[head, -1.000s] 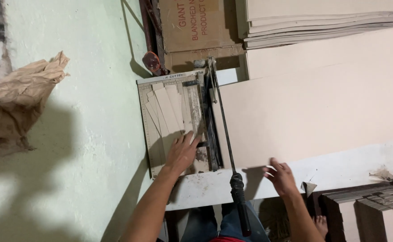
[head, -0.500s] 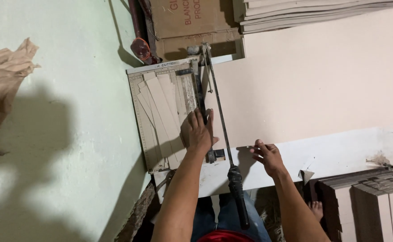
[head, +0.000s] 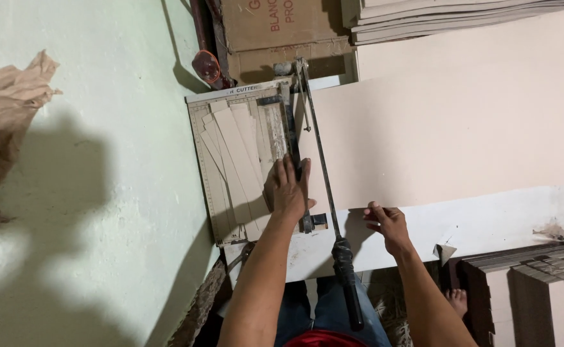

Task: The person uses a manual paper cutter to trim large sheets of beige paper. They align the paper against the guide, pull down the cutting arm to slice the sheet, and then remove the cut piece. This process is repeated multiple times.

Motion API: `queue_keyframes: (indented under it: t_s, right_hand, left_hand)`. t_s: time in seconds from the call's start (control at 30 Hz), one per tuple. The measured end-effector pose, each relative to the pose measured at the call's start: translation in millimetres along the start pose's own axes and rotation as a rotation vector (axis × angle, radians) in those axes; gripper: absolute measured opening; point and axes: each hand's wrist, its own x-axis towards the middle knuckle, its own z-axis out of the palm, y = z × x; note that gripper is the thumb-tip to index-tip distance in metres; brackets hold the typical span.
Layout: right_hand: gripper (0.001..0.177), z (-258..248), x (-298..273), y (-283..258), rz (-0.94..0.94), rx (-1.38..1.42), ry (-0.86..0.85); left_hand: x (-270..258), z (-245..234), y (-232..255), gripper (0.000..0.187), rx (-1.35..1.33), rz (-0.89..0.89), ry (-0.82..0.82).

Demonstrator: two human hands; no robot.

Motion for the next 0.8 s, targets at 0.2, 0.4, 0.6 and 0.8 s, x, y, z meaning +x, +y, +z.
queue_keyframes:
  t_s: [0.2,0.4,0.6,0.8]
  right_hand:
    - [0.038,-0.7,4.9,4.1,-0.015,-0.009,0.002]
    - [0.063,6.2,-11.6,-24.6,0.078,-0.161,0.030]
    - [0.059,40.1,-108.1,-89.0,-0.153,-0.972,-0.081]
    - [0.114,74.8,-189.4,-77.8,-0.127,-1.306,-0.265]
  left_hand:
    - [6.0,7.3,3.3,0.113,0.012,-0.015,-0.011]
    - [7.9,5.2,9.0,0.111,0.060,-0.074,-0.037]
    - [7.1,-1.7,12.2,0.110,0.030,-0.065,-0.049]
    - [16.8,11.6,11.4,0.129,0.147,-0.125,-0.115]
